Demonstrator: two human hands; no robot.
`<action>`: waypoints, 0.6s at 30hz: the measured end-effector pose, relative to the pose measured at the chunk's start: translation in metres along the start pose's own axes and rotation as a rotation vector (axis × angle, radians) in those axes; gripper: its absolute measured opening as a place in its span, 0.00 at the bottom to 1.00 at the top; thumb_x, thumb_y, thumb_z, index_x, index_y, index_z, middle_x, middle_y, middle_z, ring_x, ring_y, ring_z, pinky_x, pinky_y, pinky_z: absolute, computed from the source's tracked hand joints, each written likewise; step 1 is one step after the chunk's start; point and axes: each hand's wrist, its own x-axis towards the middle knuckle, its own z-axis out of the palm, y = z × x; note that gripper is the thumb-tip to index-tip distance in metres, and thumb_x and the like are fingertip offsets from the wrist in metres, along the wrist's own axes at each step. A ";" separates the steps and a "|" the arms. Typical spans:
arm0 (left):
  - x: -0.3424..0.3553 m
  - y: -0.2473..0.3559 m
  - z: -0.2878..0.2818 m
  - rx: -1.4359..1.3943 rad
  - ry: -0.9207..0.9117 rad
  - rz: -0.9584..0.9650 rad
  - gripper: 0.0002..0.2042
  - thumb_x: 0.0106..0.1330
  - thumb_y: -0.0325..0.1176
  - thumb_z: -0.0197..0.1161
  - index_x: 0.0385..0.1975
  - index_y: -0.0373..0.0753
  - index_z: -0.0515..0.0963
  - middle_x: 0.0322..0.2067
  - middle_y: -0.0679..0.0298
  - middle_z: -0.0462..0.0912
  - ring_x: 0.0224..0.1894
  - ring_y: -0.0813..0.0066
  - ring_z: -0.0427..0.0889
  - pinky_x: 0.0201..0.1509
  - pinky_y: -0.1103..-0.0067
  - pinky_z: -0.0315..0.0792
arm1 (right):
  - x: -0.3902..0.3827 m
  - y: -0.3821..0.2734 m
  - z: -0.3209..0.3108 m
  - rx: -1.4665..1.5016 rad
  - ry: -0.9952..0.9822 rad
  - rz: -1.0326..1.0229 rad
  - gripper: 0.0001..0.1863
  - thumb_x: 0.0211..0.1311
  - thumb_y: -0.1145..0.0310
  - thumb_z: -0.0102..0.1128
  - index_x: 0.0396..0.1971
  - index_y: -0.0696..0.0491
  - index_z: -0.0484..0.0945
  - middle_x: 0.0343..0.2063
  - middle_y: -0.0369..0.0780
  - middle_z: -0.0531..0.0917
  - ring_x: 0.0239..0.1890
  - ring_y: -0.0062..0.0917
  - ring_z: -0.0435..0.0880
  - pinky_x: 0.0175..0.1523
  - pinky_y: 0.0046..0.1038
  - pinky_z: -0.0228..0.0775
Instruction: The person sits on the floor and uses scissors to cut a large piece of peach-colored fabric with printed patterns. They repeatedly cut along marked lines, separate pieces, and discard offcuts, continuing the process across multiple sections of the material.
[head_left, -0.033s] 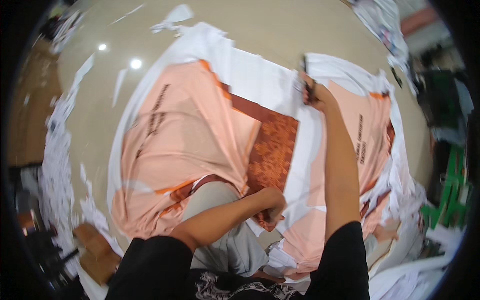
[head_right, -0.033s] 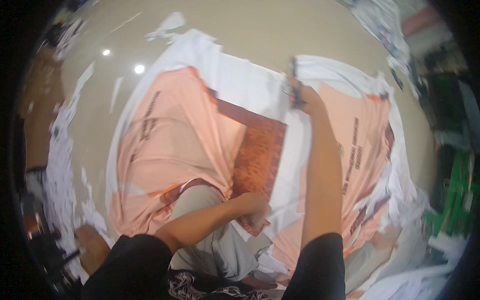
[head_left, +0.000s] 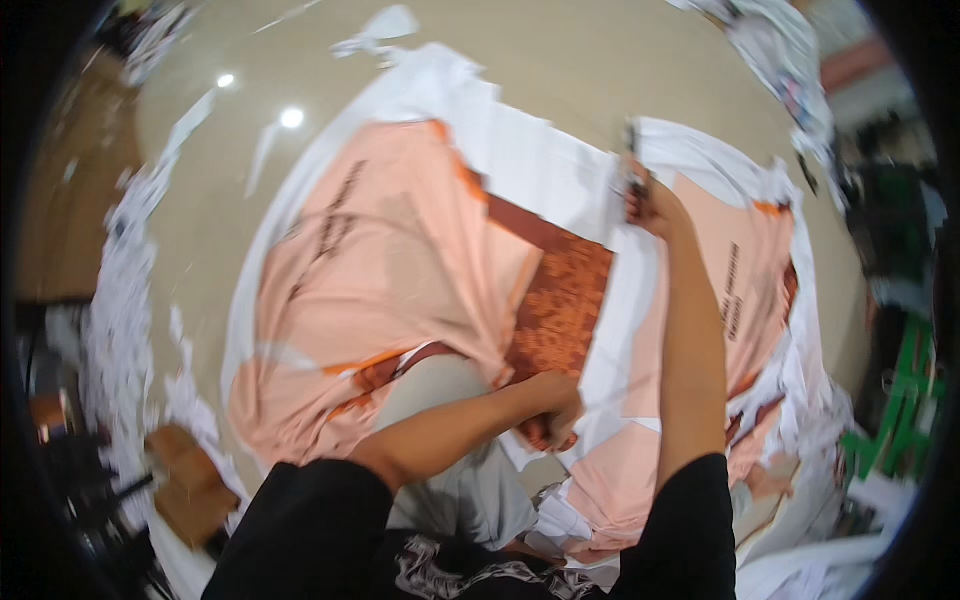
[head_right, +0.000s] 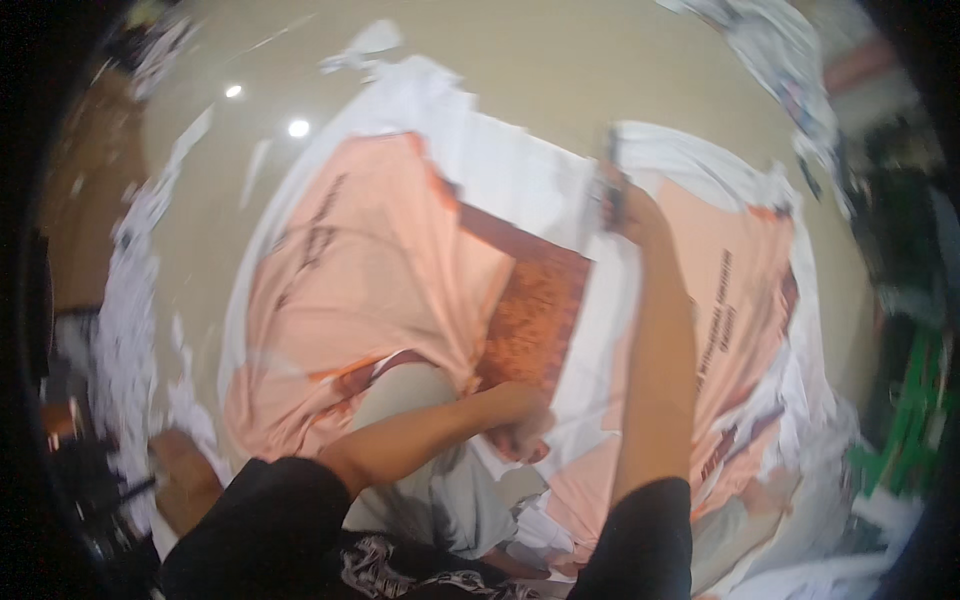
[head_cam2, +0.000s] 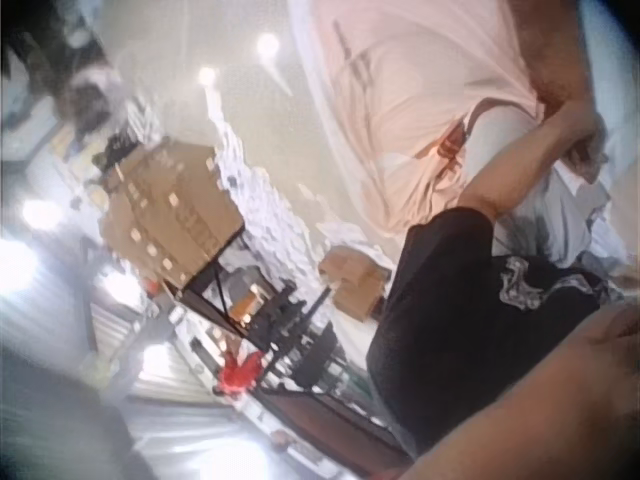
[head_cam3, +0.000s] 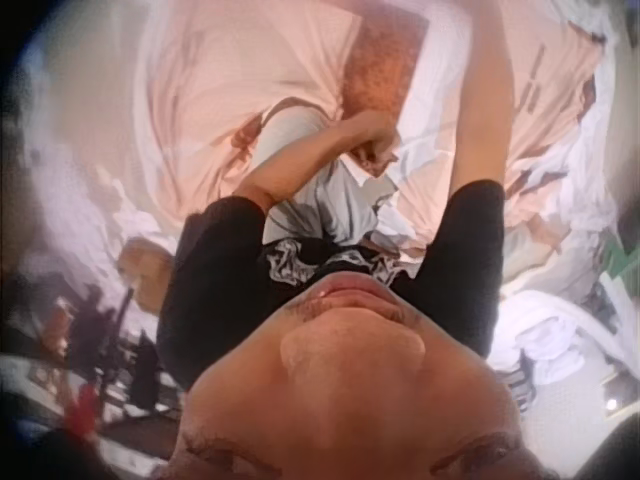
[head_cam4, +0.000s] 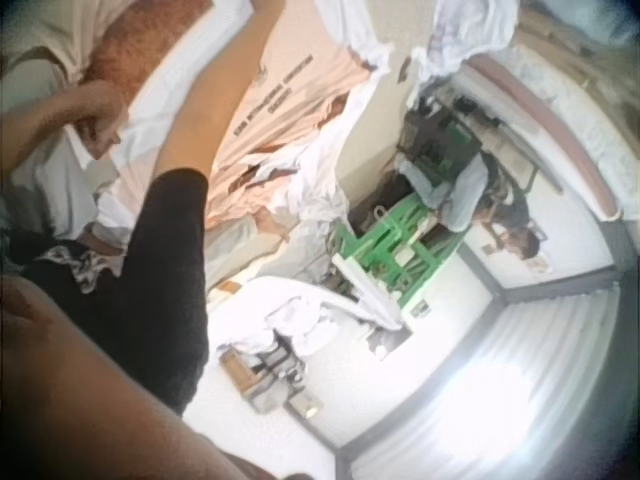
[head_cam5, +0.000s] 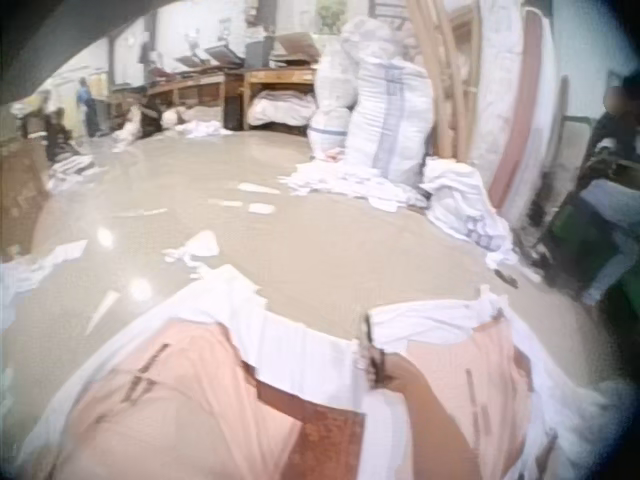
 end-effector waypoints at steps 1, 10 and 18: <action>-0.022 0.018 -0.026 0.030 -0.065 0.027 0.19 0.63 0.47 0.68 0.40 0.35 0.88 0.41 0.47 0.89 0.43 0.50 0.87 0.45 0.61 0.79 | -0.012 0.005 -0.003 0.051 0.027 0.020 0.23 0.65 0.42 0.69 0.28 0.46 0.73 0.16 0.30 0.68 0.17 0.19 0.66 0.25 0.28 0.63; -0.167 -0.155 0.082 -0.128 1.632 -0.651 0.16 0.63 0.38 0.62 0.45 0.34 0.84 0.45 0.45 0.85 0.54 0.50 0.83 0.59 0.57 0.75 | -0.258 0.156 -0.009 -0.593 0.135 -0.407 0.29 0.73 0.47 0.59 0.15 0.53 0.72 0.08 0.35 0.69 0.09 0.22 0.68 0.17 0.26 0.55; -0.180 -0.115 0.213 -0.448 1.512 -1.046 0.33 0.61 0.56 0.66 0.58 0.33 0.78 0.58 0.32 0.74 0.60 0.35 0.75 0.66 0.53 0.68 | -0.469 0.369 -0.045 -0.255 0.409 -0.170 0.25 0.75 0.47 0.55 0.31 0.57 0.79 0.22 0.41 0.80 0.21 0.23 0.78 0.27 0.27 0.68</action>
